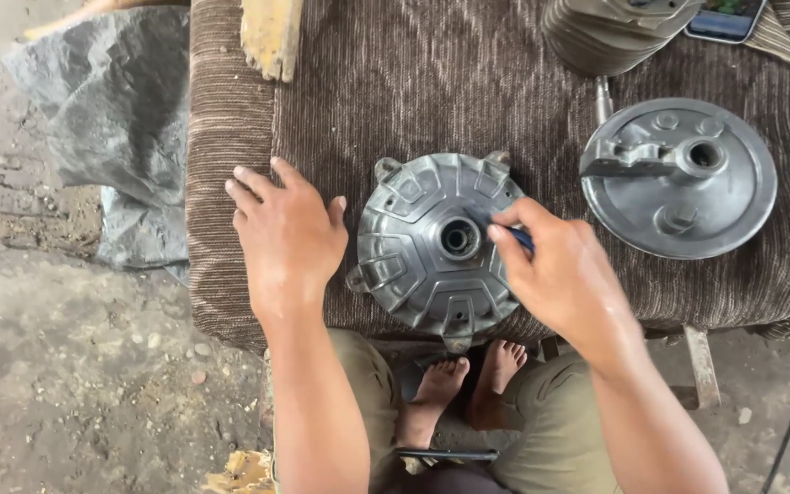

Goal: The person uses a blue-handled scraper to clean the surface of a circular metal part resting on a striped cushion. The person holds the part steady with the left hand while scraping with the right hand, working around the central hole and outer ridges.

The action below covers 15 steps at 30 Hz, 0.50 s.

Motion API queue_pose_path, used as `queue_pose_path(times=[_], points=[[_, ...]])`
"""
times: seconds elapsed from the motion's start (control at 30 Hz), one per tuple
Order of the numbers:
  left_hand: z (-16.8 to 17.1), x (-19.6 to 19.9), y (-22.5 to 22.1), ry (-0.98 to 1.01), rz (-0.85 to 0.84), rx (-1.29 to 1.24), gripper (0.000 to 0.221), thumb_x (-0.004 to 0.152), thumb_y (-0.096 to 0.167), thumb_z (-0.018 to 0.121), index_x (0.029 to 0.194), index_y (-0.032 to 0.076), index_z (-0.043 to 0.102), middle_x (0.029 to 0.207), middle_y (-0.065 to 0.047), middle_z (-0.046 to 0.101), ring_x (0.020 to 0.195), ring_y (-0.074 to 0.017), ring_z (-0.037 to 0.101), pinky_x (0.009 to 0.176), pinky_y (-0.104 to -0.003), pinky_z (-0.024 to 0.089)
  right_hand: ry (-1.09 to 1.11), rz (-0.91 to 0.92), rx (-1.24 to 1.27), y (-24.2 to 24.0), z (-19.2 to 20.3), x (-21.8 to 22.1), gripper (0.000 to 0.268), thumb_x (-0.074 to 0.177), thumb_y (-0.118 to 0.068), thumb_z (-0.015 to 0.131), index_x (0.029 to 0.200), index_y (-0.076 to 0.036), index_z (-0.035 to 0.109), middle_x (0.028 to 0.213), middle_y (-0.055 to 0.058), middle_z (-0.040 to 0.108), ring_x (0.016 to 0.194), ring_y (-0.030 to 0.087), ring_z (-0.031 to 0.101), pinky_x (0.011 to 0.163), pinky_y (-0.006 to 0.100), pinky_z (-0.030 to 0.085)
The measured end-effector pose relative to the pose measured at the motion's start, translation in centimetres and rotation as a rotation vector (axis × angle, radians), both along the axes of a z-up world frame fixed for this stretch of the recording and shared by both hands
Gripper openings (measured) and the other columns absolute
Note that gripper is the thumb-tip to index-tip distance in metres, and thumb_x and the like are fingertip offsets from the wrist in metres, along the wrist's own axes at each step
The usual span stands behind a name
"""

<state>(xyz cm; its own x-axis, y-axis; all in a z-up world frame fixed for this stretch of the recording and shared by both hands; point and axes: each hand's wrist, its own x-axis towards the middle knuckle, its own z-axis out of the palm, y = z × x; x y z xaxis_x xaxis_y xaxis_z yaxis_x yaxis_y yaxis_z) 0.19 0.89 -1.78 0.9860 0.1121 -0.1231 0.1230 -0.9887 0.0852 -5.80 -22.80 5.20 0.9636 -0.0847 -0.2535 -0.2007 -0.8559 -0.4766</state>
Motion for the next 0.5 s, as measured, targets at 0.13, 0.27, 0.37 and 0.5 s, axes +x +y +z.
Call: queue_pose_path(times=[0.13, 0.27, 0.37, 0.5], points=[[1.7, -0.3, -0.9, -0.037, 0.065, -0.075, 0.082, 0.093, 0.041, 0.07, 0.15, -0.012, 0.044, 0.141, -0.05, 0.043, 0.137, -0.0621, 0.039, 0.106, -0.065, 0.043, -0.18, 0.062, 0.124, -0.2, -1.4, 0.3, 0.014, 0.099, -0.018, 0.062, 0.102, -0.012, 0.074, 0.041, 0.007, 0.051, 0.038, 0.023, 0.049, 0.044, 0.037, 0.041], [1.4, -0.3, -1.0, -0.039, 0.073, -0.068, 0.082, 0.093, 0.041, 0.071, 0.15, -0.012, 0.044, 0.141, -0.05, 0.042, 0.137, -0.062, 0.039, 0.106, -0.065, 0.042, -0.059, 0.045, 0.157, -0.6, 0.4, -0.8, 0.016, 0.098, -0.015, 0.06, 0.102, -0.009, 0.075, 0.04, 0.008, 0.051, 0.039, 0.021, 0.044, 0.043, 0.036, 0.04], [1.3, -0.3, -0.9, -0.033, 0.069, -0.063, 0.082, 0.094, 0.041, 0.07, 0.151, -0.012, 0.042, 0.142, -0.05, 0.041, 0.137, -0.062, 0.038, 0.106, -0.065, 0.042, 0.004, 0.014, 0.169, -1.6, 0.5, -1.1, 0.017, 0.096, -0.011, 0.061, 0.102, -0.006, 0.076, 0.043, 0.011, 0.053, 0.042, 0.02, 0.045, 0.044, 0.035, 0.041], [1.8, -0.4, -1.0, -0.021, 0.068, -0.057, 0.082, 0.095, 0.042, 0.068, 0.151, -0.011, 0.042, 0.142, -0.049, 0.042, 0.138, -0.061, 0.038, 0.107, -0.063, 0.043, -0.001, -0.012, 0.236, -1.1, 0.8, -0.2, 0.018, 0.096, -0.008, 0.061, 0.099, -0.006, 0.078, 0.045, 0.01, 0.056, 0.044, 0.018, 0.047, 0.045, 0.032, 0.042]])
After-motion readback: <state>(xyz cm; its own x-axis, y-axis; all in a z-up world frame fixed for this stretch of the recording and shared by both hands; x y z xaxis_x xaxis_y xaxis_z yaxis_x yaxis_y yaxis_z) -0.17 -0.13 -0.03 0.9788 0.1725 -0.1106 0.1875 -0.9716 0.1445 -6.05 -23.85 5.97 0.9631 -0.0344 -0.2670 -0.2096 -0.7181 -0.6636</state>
